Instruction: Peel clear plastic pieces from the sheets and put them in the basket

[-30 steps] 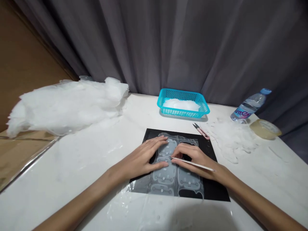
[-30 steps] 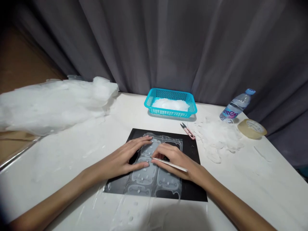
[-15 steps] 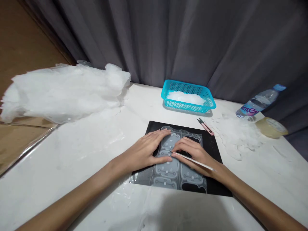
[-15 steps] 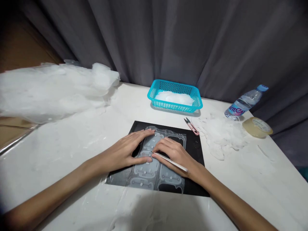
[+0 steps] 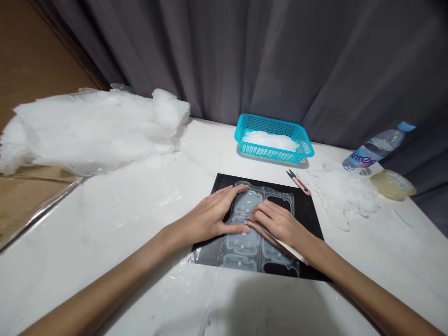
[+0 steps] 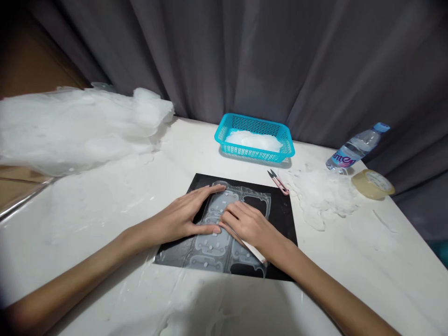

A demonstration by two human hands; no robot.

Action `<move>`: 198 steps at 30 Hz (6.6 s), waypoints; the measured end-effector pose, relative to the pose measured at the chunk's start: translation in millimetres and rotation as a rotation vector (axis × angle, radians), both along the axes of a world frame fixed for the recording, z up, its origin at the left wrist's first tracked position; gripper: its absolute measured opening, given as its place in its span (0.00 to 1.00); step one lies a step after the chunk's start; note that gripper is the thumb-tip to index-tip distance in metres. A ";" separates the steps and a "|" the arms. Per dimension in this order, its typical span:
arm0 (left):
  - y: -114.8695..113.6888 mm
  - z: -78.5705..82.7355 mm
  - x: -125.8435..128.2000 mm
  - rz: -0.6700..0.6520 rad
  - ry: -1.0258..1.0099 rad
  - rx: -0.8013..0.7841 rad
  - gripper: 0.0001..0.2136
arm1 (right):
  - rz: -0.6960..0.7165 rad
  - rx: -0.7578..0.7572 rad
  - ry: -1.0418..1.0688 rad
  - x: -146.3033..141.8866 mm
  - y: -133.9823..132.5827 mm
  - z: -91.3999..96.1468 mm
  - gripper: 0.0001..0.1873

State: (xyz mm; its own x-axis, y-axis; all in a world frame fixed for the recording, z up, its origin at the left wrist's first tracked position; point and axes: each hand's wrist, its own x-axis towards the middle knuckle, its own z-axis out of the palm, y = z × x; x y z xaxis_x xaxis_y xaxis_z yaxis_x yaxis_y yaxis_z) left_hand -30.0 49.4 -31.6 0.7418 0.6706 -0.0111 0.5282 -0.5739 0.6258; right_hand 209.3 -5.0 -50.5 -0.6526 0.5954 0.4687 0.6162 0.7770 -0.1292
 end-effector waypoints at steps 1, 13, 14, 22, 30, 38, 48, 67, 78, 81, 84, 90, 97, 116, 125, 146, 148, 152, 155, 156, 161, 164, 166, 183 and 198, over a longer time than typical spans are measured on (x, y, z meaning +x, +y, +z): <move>-0.1 -0.2 0.1 -0.004 0.003 0.003 0.43 | -0.020 -0.023 -0.008 -1.0 0.4 -0.1 0.11; -35.9 3.5 10.0 0.299 -0.038 -0.071 0.22 | -0.069 0.103 -0.055 -3.5 -7.9 -2.6 0.14; -37.0 5.5 11.2 0.283 -0.035 -0.141 0.21 | -0.063 0.082 -0.043 -3.8 -6.1 -2.2 0.13; -25.0 17.5 1.5 0.264 0.043 -0.402 0.21 | -0.721 0.248 0.566 78.6 56.8 50.0 0.12; -23.8 13.5 -3.6 0.297 0.077 -0.210 0.18 | -0.331 -0.339 0.435 51.6 41.7 83.4 0.10; -7.1 15.0 24.6 0.254 -0.363 0.002 0.29 | -0.037 -0.659 0.372 33.0 30.0 101.1 0.10; -4.1 14.6 24.7 0.469 -0.722 -0.628 0.15 | -0.221 -0.455 0.581 12.3 26.3 48.4 0.14; -3.8 13.4 22.9 0.455 -0.714 -0.492 0.15 | -0.130 -0.606 0.795 -19.5 14.9 12.5 0.11; 38.2 40.0 -24.2 0.784 -0.786 -0.046 0.09 | -0.305 -0.431 0.667 4.0 27.3 1.0 0.12; 41.4 46.1 -34.5 0.658 -0.690 -0.361 0.12 | -0.394 -0.355 0.676 10.5 31.9 -4.3 0.12; 25.5 41.4 -19.9 0.463 -0.619 -0.556 0.16 | -0.432 -0.333 0.679 9.2 34.3 -8.4 0.10; 3.7 46.4 -3.6 0.302 -0.567 -0.657 0.15 | -0.470 -0.361 0.723 9.0 36.9 -9.1 0.12; -3.9 53.6 -2.4 0.221 -0.531 -0.669 0.18 | -0.482 -0.344 0.740 10.4 36.5 -5.9 0.13; -10.4 41.2 8.0 0.209 -0.787 -1.137 0.27 | -0.460 -0.264 0.629 8.3 35.9 -13.8 0.12; -14.4 37.1 11.3 0.167 -0.815 -1.345 0.36 | -0.469 -0.263 0.575 9.5 36.6 -15.1 0.12; -8.9 29.5 25.2 0.192 -1.056 -1.312 0.42 | -0.432 -0.293 0.676 3.5 41.7 -14.1 0.15; 8.8 39.5 30.8 0.224 -1.098 -1.216 0.40 | -0.432 -0.293 0.688 4.1 44.4 -16.6 0.15; 72.0 73.0 61.0 0.241 -0.973 -0.747 0.37 | -0.429 -0.288 0.700 4.3 47.8 -17.7 0.15; 118.5 88.9 94.8 0.242 -0.684 -0.298 0.35 | -0.432 -0.277 0.708 2.6 47.5 -15.7 0.15; 127.5 89.9 103.7 0.242 -0.661 -0.246 0.34 | -0.434 -0.273 0.710 2.0 47.2 -15.1 0.15; 94.6 68.1 96.2 0.116 -0.524 -0.043 0.24 | -0.449 -0.260 0.709 2.8 47.4 -14.8 0.17; 35.4 46.0 58.6 -0.011 -0.356 0.053 0.17 | -0.452 -0.252 0.720 4.9 48.2 -14.8 0.19; 1.4 31.8 34.9 -0.090 -0.185 0.089 0.18 | -0.452 -0.251 0.736 6.1 47.8 -14.1 0.20; -2.5 15.0 -6.4 -0.172 0.020 0.105 0.43 | -0.357 -0.354 0.786 5.1 11.9 3.1 0.15; 3.2 3.1 -25.0 -0.280 0.005 -0.028 0.43 | 0.196 -0.457 0.287 -7.5 -15.3 23.3 0.05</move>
